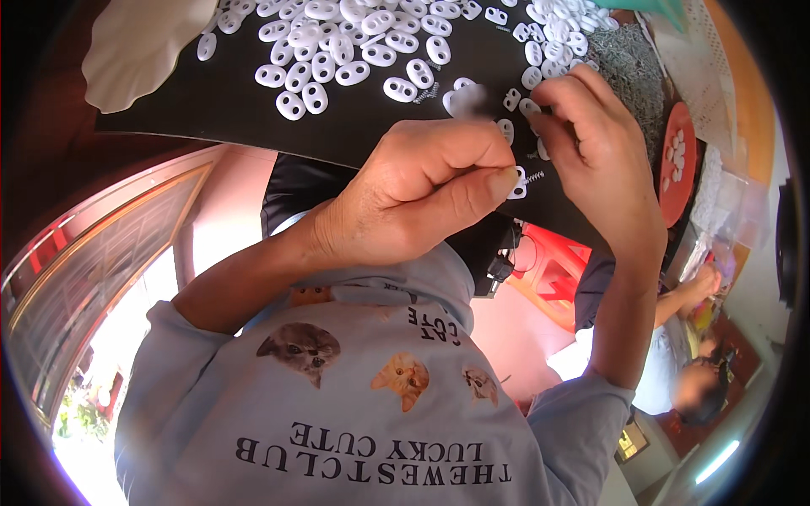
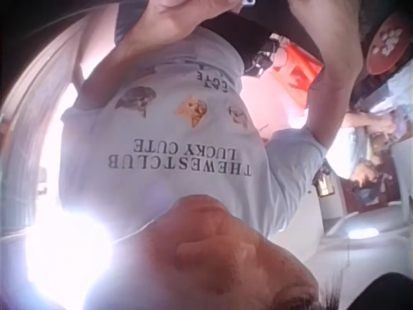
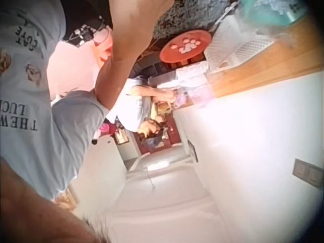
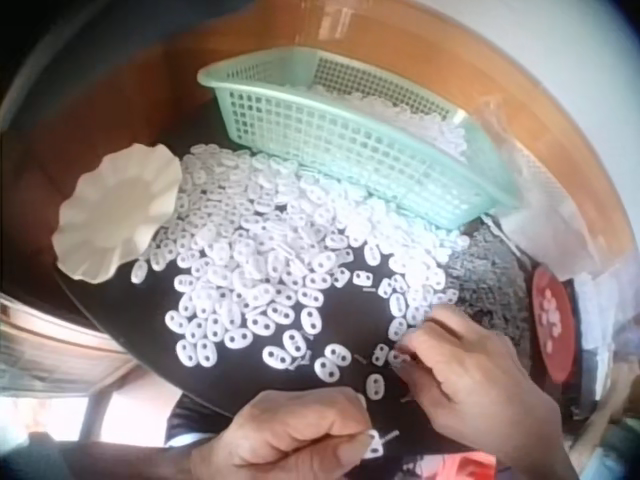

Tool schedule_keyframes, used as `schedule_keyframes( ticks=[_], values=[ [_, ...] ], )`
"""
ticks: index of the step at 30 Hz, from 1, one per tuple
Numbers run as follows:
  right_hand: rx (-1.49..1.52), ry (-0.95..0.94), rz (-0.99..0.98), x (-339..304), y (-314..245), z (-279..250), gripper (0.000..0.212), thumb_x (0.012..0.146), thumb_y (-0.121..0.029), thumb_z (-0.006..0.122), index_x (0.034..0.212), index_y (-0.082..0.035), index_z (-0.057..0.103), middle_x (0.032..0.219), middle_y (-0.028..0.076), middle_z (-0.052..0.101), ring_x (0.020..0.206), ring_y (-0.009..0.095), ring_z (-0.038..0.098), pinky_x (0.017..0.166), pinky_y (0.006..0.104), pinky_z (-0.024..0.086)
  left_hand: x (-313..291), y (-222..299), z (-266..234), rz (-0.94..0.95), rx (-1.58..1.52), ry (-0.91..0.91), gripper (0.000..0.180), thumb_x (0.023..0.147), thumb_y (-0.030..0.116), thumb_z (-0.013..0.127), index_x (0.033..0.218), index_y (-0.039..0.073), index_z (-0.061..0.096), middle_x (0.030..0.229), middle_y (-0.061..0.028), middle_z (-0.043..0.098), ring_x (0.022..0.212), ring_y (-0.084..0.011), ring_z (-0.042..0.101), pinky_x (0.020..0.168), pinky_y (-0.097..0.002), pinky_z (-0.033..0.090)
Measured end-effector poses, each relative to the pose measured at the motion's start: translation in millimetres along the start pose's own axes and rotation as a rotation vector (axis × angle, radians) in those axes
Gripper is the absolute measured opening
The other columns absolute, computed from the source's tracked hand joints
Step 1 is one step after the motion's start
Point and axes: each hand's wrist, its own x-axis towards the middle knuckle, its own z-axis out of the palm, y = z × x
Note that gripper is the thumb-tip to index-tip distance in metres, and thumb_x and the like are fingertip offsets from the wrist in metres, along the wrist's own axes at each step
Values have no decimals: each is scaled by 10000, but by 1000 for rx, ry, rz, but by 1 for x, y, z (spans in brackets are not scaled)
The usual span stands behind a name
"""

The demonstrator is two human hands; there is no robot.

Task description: Inserting tiny metal springs into small white plastic cord locks or components at a workbench.

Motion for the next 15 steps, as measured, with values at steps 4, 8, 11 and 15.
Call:
schedule_keyframes(
  ticks=[4, 8, 11, 15],
  values=[
    [-25, 44, -21, 4, 9, -4, 114, 821, -55, 616, 920, -54, 560, 879, 106, 553, 764, 339, 588, 649, 420, 458, -1, 1, 0, -6, 12, 1, 105, 946, 3, 479, 913, -48, 565, 814, -82, 566, 686, -113, 490, 617, -242, 402],
    [-137, 26, -36, 9, 9, 1, 139, 832, -2, 607, 957, -33, 553, 875, 111, 532, 714, 294, 568, 640, 347, 452, -1, 2, 0, -1, 28, 5, 108, 945, -1, 477, 912, -52, 566, 810, -86, 566, 686, -117, 493, 619, -244, 404],
    [-134, 51, -60, 15, 9, 7, 143, 834, -4, 605, 964, -41, 557, 895, 112, 545, 733, 301, 575, 651, 350, 453, -1, 2, 0, -2, 33, 0, 108, 945, 1, 478, 909, -52, 566, 809, -88, 565, 685, -119, 495, 621, -245, 406],
    [-119, 65, -88, 22, 11, 4, 138, 841, -8, 594, 971, -38, 558, 890, 109, 541, 731, 290, 566, 654, 335, 449, -1, 2, 0, -4, 14, 6, 109, 945, 6, 481, 900, -50, 563, 808, -87, 563, 690, -121, 496, 628, -246, 406]
  ],
)
